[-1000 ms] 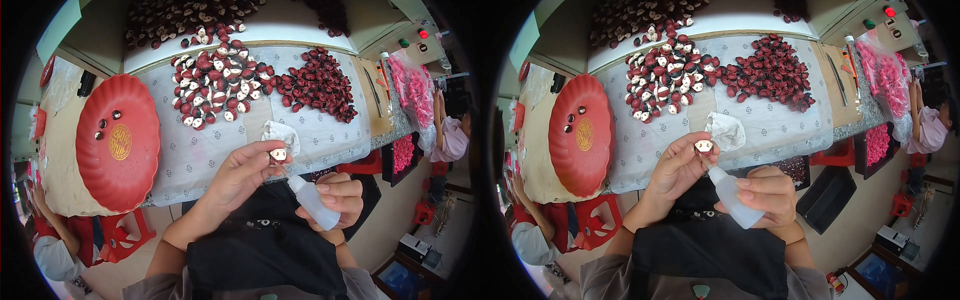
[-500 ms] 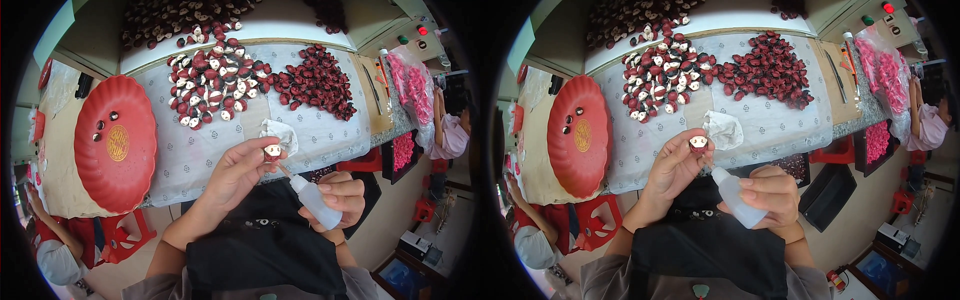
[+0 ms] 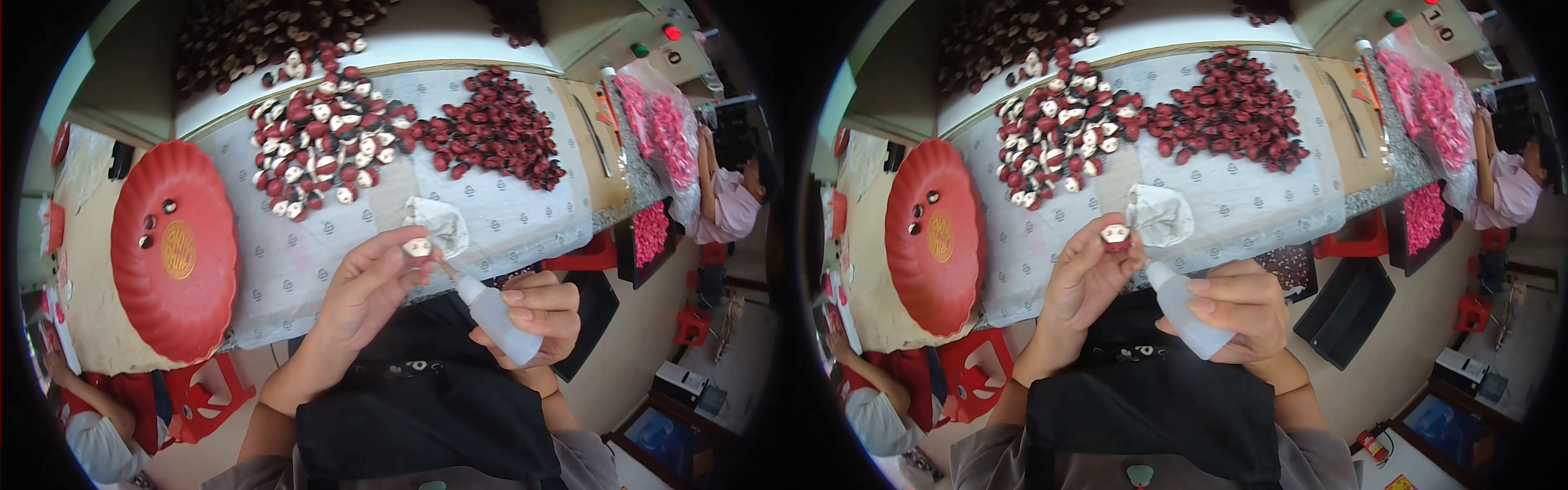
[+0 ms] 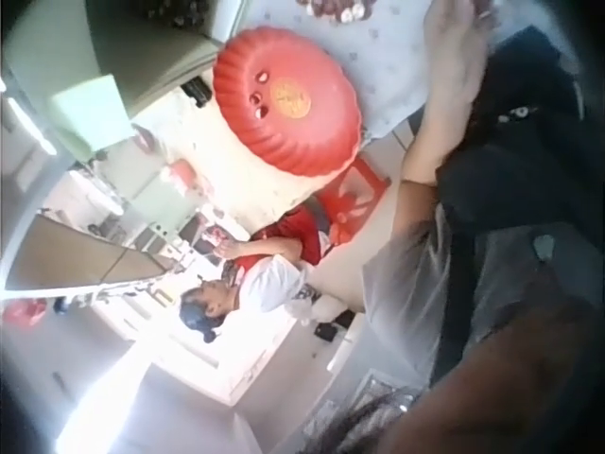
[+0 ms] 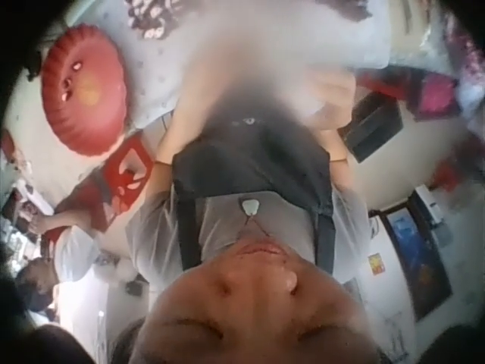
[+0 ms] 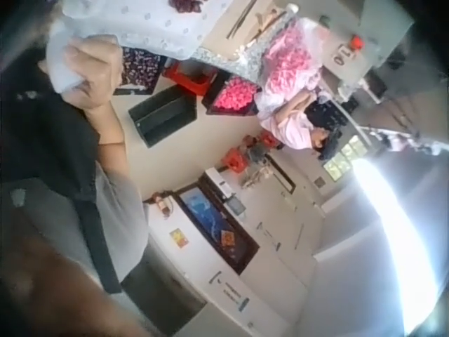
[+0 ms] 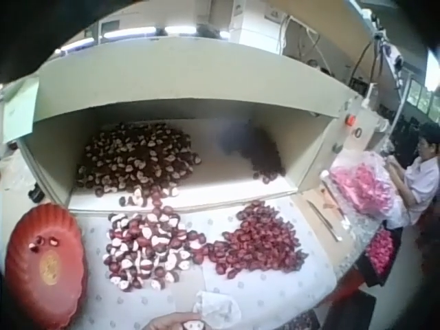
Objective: The person applies glue to small figurine parts with a glue applicator, then assembles the parts by hand on a workbench.
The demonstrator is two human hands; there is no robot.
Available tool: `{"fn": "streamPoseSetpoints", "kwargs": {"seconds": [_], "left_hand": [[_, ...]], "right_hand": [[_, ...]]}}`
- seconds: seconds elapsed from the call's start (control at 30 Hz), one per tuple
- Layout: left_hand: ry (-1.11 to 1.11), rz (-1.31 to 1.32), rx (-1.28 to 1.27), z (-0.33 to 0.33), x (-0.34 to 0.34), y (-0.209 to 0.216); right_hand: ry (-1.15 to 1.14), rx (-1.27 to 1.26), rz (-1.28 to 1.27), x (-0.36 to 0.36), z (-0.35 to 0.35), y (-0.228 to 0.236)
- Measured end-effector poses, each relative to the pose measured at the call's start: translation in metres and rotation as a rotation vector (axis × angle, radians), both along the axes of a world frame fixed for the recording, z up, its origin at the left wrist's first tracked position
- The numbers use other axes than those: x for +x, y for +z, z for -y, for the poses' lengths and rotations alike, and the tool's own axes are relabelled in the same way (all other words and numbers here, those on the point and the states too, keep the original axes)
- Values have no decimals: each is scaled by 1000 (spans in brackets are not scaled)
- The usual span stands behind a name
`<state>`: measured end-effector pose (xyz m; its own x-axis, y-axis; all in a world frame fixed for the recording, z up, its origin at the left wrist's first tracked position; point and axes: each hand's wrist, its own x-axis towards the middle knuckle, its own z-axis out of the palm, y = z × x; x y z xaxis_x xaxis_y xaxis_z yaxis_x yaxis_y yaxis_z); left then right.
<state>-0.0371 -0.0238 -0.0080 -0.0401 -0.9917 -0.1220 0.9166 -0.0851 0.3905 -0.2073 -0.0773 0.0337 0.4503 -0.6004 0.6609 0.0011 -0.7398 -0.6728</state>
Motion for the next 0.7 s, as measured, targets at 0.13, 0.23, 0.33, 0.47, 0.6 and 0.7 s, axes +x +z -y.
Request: {"fn": "streamPoseSetpoints", "kwargs": {"seconds": [0.13,0.23,0.33,0.47,0.6,0.7], "left_hand": [[127,-24,26,-5,8,-2],[197,-32,-4,-6,18,-6],[207,-42,-30,-2,20,-2],[220,-15,0,-2,19,-3],[234,-19,6,-3,19,-1],[229,-13,7,0,17,-1]], "right_hand": [[-1,155,182,-12,13,-9],[-179,297,2,-44,41,-17],[-289,325,14,-58,81,-38],[-622,197,-341,-44,98,-29],[-591,26,-489,-41,102,-32],[-594,-45,-378,-40,96,-32]]}}
